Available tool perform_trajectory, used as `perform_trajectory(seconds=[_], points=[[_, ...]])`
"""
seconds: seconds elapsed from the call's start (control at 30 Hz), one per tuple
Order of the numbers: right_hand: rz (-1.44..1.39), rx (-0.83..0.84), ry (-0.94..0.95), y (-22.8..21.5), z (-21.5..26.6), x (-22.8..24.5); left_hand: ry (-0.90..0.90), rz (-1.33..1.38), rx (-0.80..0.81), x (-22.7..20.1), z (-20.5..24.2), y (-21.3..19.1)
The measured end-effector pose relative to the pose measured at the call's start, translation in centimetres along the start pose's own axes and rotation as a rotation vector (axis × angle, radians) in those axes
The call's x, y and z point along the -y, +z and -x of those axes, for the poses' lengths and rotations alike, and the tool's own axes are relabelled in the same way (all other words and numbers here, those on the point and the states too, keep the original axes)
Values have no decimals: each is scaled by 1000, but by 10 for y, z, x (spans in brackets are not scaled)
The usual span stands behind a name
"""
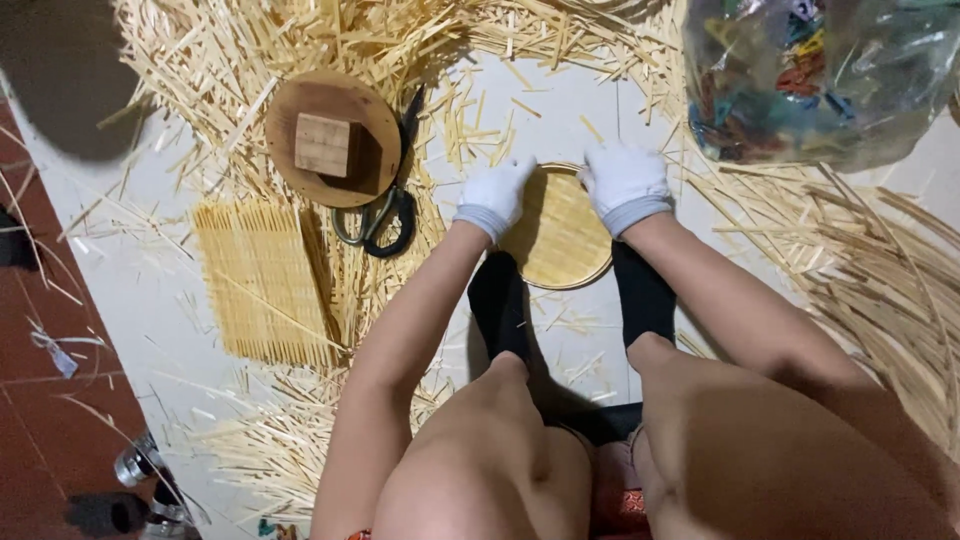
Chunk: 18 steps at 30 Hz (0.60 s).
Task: Weaving and trimming small bamboo mats and circular bases on the floor.
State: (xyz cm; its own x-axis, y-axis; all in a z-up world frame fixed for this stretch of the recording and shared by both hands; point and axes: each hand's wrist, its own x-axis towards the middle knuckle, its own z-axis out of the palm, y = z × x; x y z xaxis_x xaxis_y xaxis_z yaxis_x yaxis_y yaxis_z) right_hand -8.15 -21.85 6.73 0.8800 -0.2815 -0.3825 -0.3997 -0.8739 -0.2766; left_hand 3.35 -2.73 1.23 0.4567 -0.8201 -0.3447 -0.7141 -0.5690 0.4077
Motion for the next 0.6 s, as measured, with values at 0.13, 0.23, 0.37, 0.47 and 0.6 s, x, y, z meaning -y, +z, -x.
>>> perform_trajectory(seconds=[0.13,0.23,0.37,0.47,0.6], points=[[85,28,-20,1,-9,5,-135,45,-1,-18,22,10],[215,53,-159,-7,-13,19,-231,-6,-137,-25,48,23],[227,-134,-272,20,-12,24,-381,58,-182,-30,59,28],[278,-341,-324,47,-12,20,-444,117,-102,-32,64,20],[208,-390,-384,52,-6,11,-273,103,-270,-27,59,40]])
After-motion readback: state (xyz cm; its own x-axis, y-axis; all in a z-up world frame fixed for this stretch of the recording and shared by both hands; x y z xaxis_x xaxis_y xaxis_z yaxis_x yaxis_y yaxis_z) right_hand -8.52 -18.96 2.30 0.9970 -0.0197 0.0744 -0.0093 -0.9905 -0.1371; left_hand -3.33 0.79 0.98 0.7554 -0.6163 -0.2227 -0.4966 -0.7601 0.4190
